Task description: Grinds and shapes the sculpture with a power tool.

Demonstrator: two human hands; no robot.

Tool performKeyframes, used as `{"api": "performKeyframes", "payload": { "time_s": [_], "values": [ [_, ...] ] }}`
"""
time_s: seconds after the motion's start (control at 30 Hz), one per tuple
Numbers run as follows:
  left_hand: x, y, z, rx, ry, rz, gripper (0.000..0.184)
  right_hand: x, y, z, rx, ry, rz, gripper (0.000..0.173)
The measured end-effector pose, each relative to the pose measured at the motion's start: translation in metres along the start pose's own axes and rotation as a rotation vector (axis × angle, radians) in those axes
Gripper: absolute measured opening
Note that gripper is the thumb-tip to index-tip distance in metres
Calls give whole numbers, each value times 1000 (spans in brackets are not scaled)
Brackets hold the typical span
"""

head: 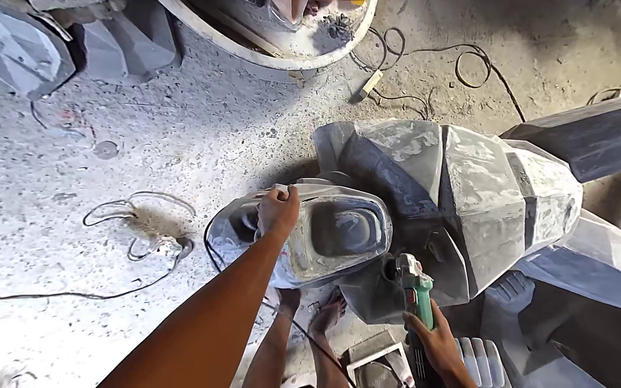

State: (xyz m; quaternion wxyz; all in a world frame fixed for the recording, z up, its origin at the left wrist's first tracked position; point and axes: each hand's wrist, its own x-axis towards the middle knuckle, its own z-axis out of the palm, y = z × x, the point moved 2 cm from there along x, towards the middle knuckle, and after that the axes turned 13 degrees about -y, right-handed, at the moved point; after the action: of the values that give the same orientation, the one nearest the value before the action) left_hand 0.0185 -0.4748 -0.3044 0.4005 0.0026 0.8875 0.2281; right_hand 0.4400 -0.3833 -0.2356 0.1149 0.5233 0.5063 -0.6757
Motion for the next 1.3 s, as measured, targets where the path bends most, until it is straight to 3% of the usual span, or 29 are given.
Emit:
{"api": "performKeyframes", "payload": {
  "time_s": [0.1, 0.23, 0.47, 0.8, 0.97, 1.17, 1.3],
  "values": [
    [1, -1, 0, -6, 2, -2, 52, -9, -12, 1, -372, -45, -8, 62],
    [0, 0, -1, -17, -7, -13, 51, -14, -52, 23, -922, -95, 140, 70],
    [-1, 0, -2, 7, -21, -21, 50, 0, -90, 67, -1216, -90, 321, 69],
    [1, 1, 0, 10, -40, -10, 52, 4, -126, 74, -1318, 10, 426, 60],
    [1, 0, -1, 22, -28, -9, 51, 5, -128, 87, -1307, -48, 457, 60],
    [0, 1, 0, 29, -30, -8, 50, 6, -138, 82, -1288, 7, 452, 55],
    [1, 2, 2, 38, -33, -1, 51, 11, -146, 80, -1276, -80, 465, 55]
  ]
}}
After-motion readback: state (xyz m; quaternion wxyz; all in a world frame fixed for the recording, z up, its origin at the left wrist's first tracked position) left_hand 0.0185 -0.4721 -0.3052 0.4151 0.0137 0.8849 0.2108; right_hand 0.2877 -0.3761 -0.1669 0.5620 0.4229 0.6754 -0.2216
